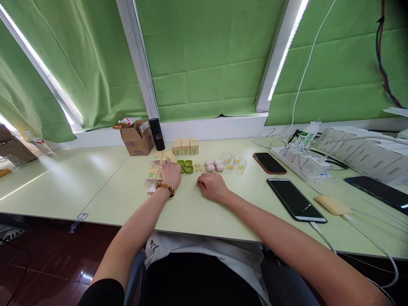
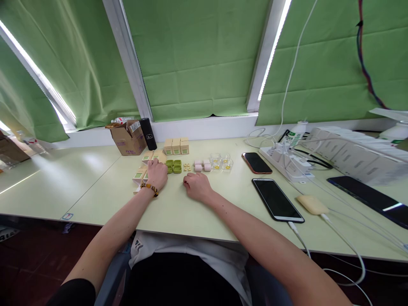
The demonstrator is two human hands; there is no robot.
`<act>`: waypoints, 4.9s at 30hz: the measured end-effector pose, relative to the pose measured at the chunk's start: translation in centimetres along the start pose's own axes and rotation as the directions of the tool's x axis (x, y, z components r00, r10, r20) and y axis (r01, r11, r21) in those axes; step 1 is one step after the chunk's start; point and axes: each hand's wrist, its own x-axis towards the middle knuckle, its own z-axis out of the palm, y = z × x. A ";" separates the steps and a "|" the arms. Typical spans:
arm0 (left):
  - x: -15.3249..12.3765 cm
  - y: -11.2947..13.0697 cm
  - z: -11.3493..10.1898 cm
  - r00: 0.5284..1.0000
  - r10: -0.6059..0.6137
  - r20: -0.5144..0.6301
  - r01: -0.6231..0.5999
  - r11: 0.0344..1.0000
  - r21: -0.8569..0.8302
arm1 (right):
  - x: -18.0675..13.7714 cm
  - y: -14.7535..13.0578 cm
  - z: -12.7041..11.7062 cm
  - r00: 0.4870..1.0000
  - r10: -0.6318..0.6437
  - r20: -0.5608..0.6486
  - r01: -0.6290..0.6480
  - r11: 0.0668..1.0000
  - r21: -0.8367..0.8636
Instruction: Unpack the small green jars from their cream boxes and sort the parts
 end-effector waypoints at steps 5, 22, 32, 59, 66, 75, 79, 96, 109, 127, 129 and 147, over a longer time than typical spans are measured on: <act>-0.1 0.0 -0.2 1.000 -0.003 0.000 0.003 1.000 -0.001 | -0.1 -0.2 -0.2 1.000 0.006 0.013 -0.006 1.000 -0.003; -0.2 0.1 -0.4 1.000 0.009 -0.011 -0.010 1.000 -0.030 | -0.1 -0.3 -0.5 0.997 -0.077 0.002 0.077 0.996 -0.040; -2.3 1.9 -2.4 0.983 0.148 -0.105 -0.166 0.969 -0.184 | -0.1 0.0 -0.2 0.993 -0.079 -0.083 0.075 0.996 -0.043; -3.2 4.4 -0.6 0.905 0.421 0.061 -0.364 0.840 -0.402 | 15.5 7.0 -0.7 0.958 0.274 -0.082 -0.286 0.928 -0.238; -3.0 4.6 -0.6 0.910 0.406 0.081 -0.348 0.857 -0.379 | 16.0 6.7 -0.1 0.954 0.300 -0.002 -0.294 0.932 -0.211; -2.9 4.7 -0.8 0.915 0.394 0.085 -0.339 0.867 -0.366 | 15.9 5.8 0.3 0.957 0.284 -0.064 -0.282 0.959 0.036; -3.1 4.6 -0.8 0.915 0.399 0.062 -0.344 0.850 -0.399 | 15.7 6.1 -0.4 0.936 0.341 -0.089 -0.328 0.936 0.128; -1.8 2.6 -0.5 0.979 0.191 -0.077 -0.139 0.337 -0.931 | -1.2 2.6 -1.3 0.977 0.129 -0.171 0.033 0.697 0.716; -1.6 2.7 0.4 0.993 0.100 -0.067 -0.092 0.272 -0.958 | -1.2 4.6 -0.6 0.957 0.172 -0.234 -0.023 0.848 0.529; -1.9 3.3 0.3 0.993 -0.015 -0.120 -0.109 0.333 -0.937 | -1.4 4.4 -0.1 0.986 0.071 -0.151 0.040 0.780 0.625; -1.9 3.4 0.4 0.993 -0.002 -0.115 -0.109 0.315 -0.943 | -1.4 4.2 0.1 0.991 0.046 -0.129 0.049 0.761 0.647; -2.6 4.4 0.5 0.983 0.171 -0.065 -0.098 0.195 -0.976 | -1.2 3.8 -0.7 0.962 0.250 -0.112 -0.076 0.637 0.767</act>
